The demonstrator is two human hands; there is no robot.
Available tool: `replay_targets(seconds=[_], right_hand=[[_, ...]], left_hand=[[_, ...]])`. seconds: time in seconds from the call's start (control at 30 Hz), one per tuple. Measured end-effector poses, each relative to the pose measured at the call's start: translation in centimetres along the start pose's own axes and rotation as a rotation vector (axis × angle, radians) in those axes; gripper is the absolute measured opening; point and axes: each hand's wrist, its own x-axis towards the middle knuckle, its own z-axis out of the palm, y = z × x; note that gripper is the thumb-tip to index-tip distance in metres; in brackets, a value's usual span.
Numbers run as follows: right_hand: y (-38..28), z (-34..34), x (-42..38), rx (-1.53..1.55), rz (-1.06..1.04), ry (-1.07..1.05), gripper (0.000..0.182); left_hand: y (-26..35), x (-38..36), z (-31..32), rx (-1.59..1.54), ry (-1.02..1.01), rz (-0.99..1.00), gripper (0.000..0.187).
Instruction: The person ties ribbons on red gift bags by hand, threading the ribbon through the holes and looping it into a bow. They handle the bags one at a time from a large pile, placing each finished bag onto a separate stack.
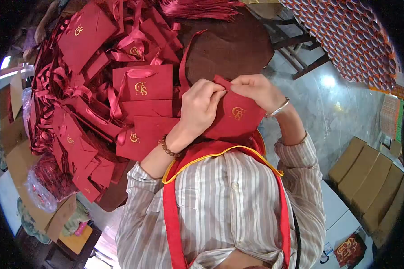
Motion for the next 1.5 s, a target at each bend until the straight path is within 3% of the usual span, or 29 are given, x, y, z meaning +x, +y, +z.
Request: replay_targets(seconds=[0.13, 0.47, 0.77, 0.87, 1.03, 1.1, 1.2, 1.33, 1.4, 1.5], right_hand=[[-0.6, 0.2, -0.4, 0.114, 0.047, -0.081, 0.022], [-0.4, 0.4, -1.0, 0.066, 0.02, -0.069, 0.025], [-0.3, 0.5, -1.1, -0.148, -0.013, -0.018, 0.026], [-0.7, 0.8, -1.1, -0.005, 0.0, -0.024, 0.025], [-0.4, 0.7, -1.0, -0.015, -0.034, 0.025, 0.023], [0.0, 0.4, -0.7, -0.007, -0.029, 0.019, 0.023], [0.4, -0.1, -0.4, 0.002, -0.04, 0.006, 0.023], [0.2, -0.3, -0.5, 0.082, 0.028, -0.011, 0.024], [0.1, -0.1, -0.5, 0.1, 0.041, -0.012, 0.024], [0.0, 0.1, -0.4, 0.105, 0.037, -0.004, 0.025]], left_hand=[[0.1, -0.1, -0.3, 0.007, -0.027, -0.012, 0.007], [0.7, 0.1, -0.1, -0.005, -0.031, -0.046, 0.006], [0.6, 0.3, -0.5, 0.05, -0.074, 0.022, 0.006], [0.4, 0.2, -0.5, 0.024, -0.073, -0.007, 0.006], [0.2, 0.0, -0.8, -0.13, -0.069, -0.268, 0.007], [-0.3, -0.1, -1.0, -0.154, -0.074, -0.285, 0.009], [-0.7, -0.1, -1.2, -0.355, -0.121, -0.49, 0.007], [-0.8, -0.4, -1.3, -0.364, -0.142, -0.441, 0.007], [-0.3, -0.2, -1.4, -0.213, -0.097, -0.264, 0.006], [-0.1, -0.2, -1.6, -0.097, -0.106, -0.185, 0.006]])
